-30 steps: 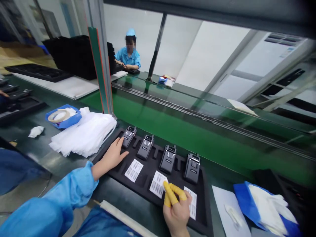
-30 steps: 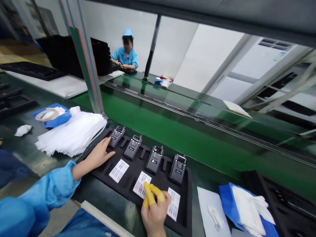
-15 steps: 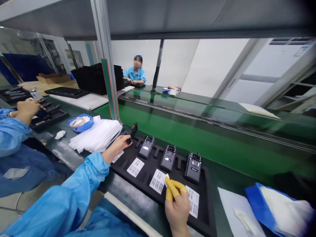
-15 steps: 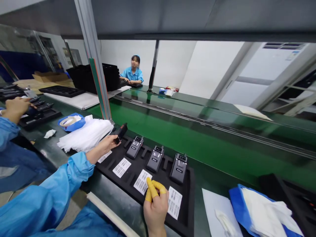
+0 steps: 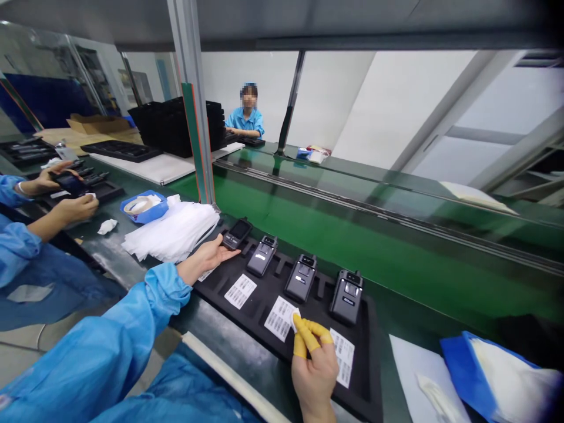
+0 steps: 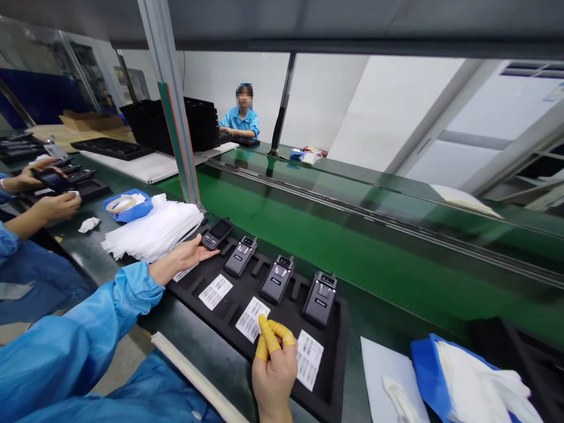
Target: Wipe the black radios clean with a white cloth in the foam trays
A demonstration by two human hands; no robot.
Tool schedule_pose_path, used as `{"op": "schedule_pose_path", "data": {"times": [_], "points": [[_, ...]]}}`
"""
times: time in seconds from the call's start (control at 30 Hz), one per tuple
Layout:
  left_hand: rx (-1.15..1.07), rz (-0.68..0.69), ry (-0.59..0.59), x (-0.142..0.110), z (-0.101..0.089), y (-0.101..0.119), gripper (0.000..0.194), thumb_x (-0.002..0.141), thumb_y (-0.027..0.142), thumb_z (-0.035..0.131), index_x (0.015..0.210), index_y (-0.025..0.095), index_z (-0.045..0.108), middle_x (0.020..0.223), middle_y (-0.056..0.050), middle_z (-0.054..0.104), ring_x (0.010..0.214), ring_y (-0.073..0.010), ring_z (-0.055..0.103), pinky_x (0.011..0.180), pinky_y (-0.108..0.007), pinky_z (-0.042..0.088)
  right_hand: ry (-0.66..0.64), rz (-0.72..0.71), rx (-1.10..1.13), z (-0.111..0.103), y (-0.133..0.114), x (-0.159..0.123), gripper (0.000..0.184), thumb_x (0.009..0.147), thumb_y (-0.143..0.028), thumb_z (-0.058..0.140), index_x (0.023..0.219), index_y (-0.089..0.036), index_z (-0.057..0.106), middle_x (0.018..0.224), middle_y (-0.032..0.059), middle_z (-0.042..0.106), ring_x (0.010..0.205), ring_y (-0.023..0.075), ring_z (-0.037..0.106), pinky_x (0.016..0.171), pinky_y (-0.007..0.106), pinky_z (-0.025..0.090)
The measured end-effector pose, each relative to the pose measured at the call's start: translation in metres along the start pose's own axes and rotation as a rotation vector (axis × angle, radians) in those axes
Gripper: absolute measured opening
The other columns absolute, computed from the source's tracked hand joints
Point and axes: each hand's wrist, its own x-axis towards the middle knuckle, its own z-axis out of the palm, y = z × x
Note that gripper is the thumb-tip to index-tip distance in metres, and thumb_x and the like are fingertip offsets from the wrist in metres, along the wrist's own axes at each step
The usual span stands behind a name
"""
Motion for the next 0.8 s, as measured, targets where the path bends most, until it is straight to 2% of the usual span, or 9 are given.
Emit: {"op": "schedule_pose_path", "data": {"times": [0.2,0.33,0.4,0.5,0.6,0.7,0.8], "points": [[0.257,0.086,0.098,0.001,-0.007,-0.006,0.028,0.091,0.030,0.054,0.114,0.014,0.054,0.104,-0.006,0.060,0.082,-0.0153,0.062,0.070,-0.032,0.054,-0.025,0.007,-0.009,-0.001,0.000,0.000,0.029,0.085,-0.012,0.052,0.108,-0.024,0.065,0.092,0.0052,0.059,0.081,0.0142,0.058,0.068,0.028,0.050],[0.510,0.203,0.126,-0.008,-0.006,-0.006,0.036,0.091,0.029,0.052,0.122,0.012,0.046,0.074,-0.002,0.061,0.061,-0.0143,0.061,0.062,-0.031,0.052,-0.021,0.015,-0.010,-0.002,0.000,0.001,0.028,0.085,-0.012,0.052,0.107,-0.023,0.065,0.092,0.0055,0.058,0.081,0.0137,0.058,0.067,0.027,0.051],[0.639,0.301,0.123,-0.021,0.002,-0.009,0.044,0.086,0.028,0.057,0.125,0.014,0.043,0.066,0.001,0.058,0.058,-0.0154,0.061,0.064,-0.030,0.050,-0.021,0.032,-0.004,-0.002,-0.001,0.002,0.028,0.085,-0.013,0.052,0.107,-0.024,0.065,0.091,0.0054,0.058,0.080,0.0138,0.058,0.067,0.028,0.052],[0.804,0.430,0.061,-0.042,0.023,-0.025,0.063,0.065,0.028,0.077,0.121,0.020,0.051,0.083,-0.003,0.063,0.080,-0.0213,0.064,0.076,-0.029,0.047,-0.023,0.053,0.017,-0.003,-0.003,0.005,0.030,0.085,-0.013,0.051,0.108,-0.025,0.065,0.090,0.0048,0.059,0.079,0.0139,0.059,0.066,0.028,0.052],[0.907,0.466,0.000,-0.053,0.046,-0.046,0.082,0.042,0.023,0.087,0.118,0.020,0.056,0.113,-0.011,0.058,0.106,-0.0344,0.056,0.086,-0.033,0.043,-0.011,0.051,0.025,-0.003,-0.004,0.006,0.031,0.084,-0.012,0.052,0.108,-0.026,0.065,0.090,0.0041,0.059,0.080,0.0135,0.059,0.067,0.027,0.051],[0.938,0.441,-0.021,-0.050,0.059,-0.055,0.084,0.040,0.017,0.086,0.120,0.017,0.056,0.117,-0.016,0.055,0.115,-0.0415,0.049,0.087,-0.034,0.041,-0.003,0.060,0.030,-0.004,-0.003,0.007,0.032,0.084,-0.010,0.053,0.108,-0.026,0.065,0.090,0.0040,0.059,0.080,0.0128,0.059,0.068,0.027,0.052],[0.904,0.380,-0.046,-0.040,0.060,-0.047,0.086,0.045,0.015,0.083,0.125,0.019,0.051,0.104,-0.013,0.060,0.109,-0.0375,0.054,0.084,-0.032,0.043,-0.007,0.073,0.057,-0.005,-0.003,0.007,0.033,0.083,-0.008,0.052,0.109,-0.025,0.065,0.092,0.0041,0.059,0.082,0.0122,0.059,0.070,0.026,0.052]]}}
